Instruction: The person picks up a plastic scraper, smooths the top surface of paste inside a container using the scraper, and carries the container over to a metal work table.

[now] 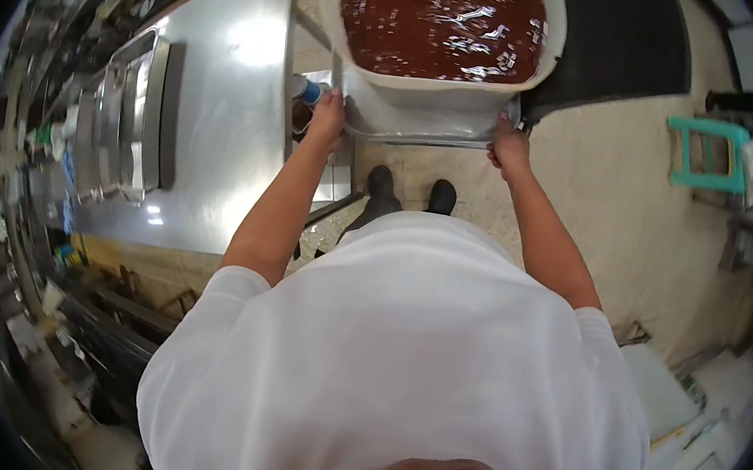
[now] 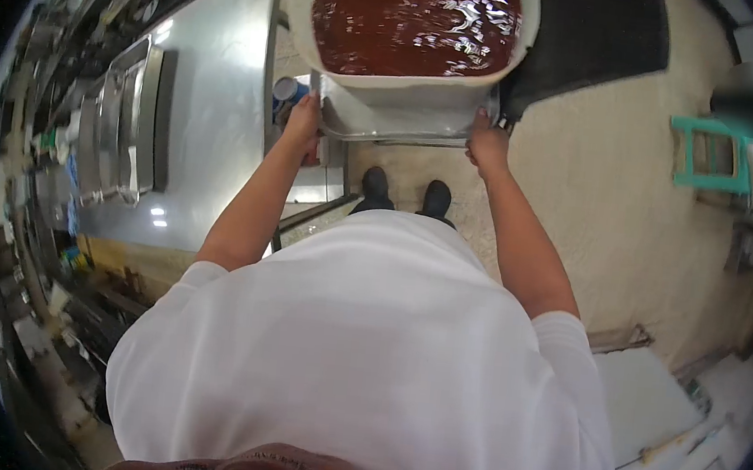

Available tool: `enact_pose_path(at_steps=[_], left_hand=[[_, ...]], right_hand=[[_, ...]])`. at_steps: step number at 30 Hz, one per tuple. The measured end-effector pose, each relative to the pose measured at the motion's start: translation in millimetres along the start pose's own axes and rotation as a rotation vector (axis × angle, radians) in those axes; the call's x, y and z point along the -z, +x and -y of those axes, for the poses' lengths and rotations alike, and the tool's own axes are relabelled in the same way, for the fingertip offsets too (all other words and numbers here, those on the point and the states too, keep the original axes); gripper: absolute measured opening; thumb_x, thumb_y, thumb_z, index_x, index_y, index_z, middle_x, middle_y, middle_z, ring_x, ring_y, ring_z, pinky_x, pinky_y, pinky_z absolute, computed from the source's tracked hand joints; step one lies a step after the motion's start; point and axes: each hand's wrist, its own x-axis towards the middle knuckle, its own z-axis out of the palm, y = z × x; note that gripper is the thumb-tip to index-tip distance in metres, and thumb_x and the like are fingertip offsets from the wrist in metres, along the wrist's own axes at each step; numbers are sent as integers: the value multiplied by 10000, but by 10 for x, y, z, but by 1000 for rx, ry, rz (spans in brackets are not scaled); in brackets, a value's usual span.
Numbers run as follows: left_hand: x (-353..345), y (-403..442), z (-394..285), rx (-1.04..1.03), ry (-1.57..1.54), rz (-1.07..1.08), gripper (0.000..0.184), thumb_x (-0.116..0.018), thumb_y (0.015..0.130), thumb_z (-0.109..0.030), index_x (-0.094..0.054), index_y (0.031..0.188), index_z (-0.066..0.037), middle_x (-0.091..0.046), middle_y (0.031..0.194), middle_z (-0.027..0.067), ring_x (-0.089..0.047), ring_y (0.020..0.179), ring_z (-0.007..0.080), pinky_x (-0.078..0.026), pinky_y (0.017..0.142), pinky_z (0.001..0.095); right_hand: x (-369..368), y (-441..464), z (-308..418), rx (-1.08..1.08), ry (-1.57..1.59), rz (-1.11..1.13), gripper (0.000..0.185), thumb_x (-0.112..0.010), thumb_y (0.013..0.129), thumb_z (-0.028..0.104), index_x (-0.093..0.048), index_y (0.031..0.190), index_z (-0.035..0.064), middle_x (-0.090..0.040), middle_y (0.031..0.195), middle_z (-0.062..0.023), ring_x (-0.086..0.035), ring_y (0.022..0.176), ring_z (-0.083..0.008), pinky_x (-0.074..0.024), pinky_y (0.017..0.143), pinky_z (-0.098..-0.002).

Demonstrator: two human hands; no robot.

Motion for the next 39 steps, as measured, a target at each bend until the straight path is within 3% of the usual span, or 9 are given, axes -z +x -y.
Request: enact_pose_path(at_steps=[5, 9, 11, 15, 19, 24, 29, 34, 39], left_hand=[[3, -184, -433, 107, -151, 168, 684, -382, 1053, -524, -445, 1433, 42, -537, 1384, 199, -526, 1231, 275, -376, 1076, 349], [-76, -14, -630, -17, 22, -13, 769, -390, 1033, -578, -367, 1499, 33, -471, 1481, 206, -428, 1373, 316, -302, 1148, 391], [-62, -17, -864, 79, -306, 224, 898, -409, 980, -677, -304, 1537, 20, -350, 1574, 217, -307, 1464, 355, -253, 1179, 442], [-183, 172, -854, 46, -269, 311, 1005, -426, 915, -766, -300, 1545, 7, -261, 1617, 206, -196, 1507, 346, -165, 1206, 481], [-185, 120, -1279, -93, -393, 351, 987, -418, 931, -749, -292, 1546, 12, -273, 1610, 216, -196, 1506, 346, -169, 1206, 465], [-152, 82, -1597, -68, -298, 279, 898, -384, 973, -695, -427, 1460, 58, -448, 1482, 284, -400, 1405, 367, -309, 1150, 448], [-38, 242, -898, 12, 74, 25, 844, -354, 999, -639, -486, 1380, 102, -540, 1365, 324, -526, 1279, 439, -405, 1075, 445], [36, -233, -823, 33, 219, 101, 606, -561, 962, -421, -527, 1269, 100, -588, 1275, 327, -575, 1200, 466, -453, 1027, 464], [65, -292, -578, -93, 445, 19, 601, -650, 890, -332, -506, 1280, 102, -601, 1226, 340, -596, 1150, 479, -481, 978, 476]], right_hand=[[180, -305, 48, 228, -346, -143, 620, -507, 986, 580, -616, 945, -28, -652, 741, -122, -610, 543, -193, -471, 452, -299], [190, -843, 673, 239, 137, -73, 781, -472, 965, 659, -506, 1269, -60, -624, 1064, -182, -615, 735, -198, -500, 563, -315], [175, -876, 858, 236, 295, -8, 853, -460, 963, 672, -383, 1447, -26, -500, 1362, -249, -605, 996, -266, -538, 709, -369], [-30, -884, 1227, 190, 301, 29, 694, -592, 936, 565, -466, 1396, 61, -494, 1341, -181, -539, 1118, -330, -509, 804, -496], [-47, -862, 1313, 199, 164, 121, 766, -659, 889, 466, -378, 1446, 21, -384, 1420, -248, -571, 1131, -390, -523, 831, -496], [-97, -846, 1340, 150, 217, 17, 691, -648, 861, 342, -397, 1380, -39, -428, 1349, -268, -623, 1037, -399, -531, 812, -509], [-117, -1063, 1326, 153, 49, -25, 842, -570, 910, 651, -422, 1411, -9, -532, 1262, -240, -659, 965, -354, -541, 730, -437], [-62, -1162, 1270, 29, 22, 23, 953, -527, 918, 696, -304, 1489, -34, -531, 1326, -286, -663, 998, -332, -546, 723, -432], [-200, -1268, 1191, 36, -370, 479, 803, -588, 943, 580, -442, 1416, -52, -667, 1143, -207, -695, 919, -255, -559, 659, -368]])
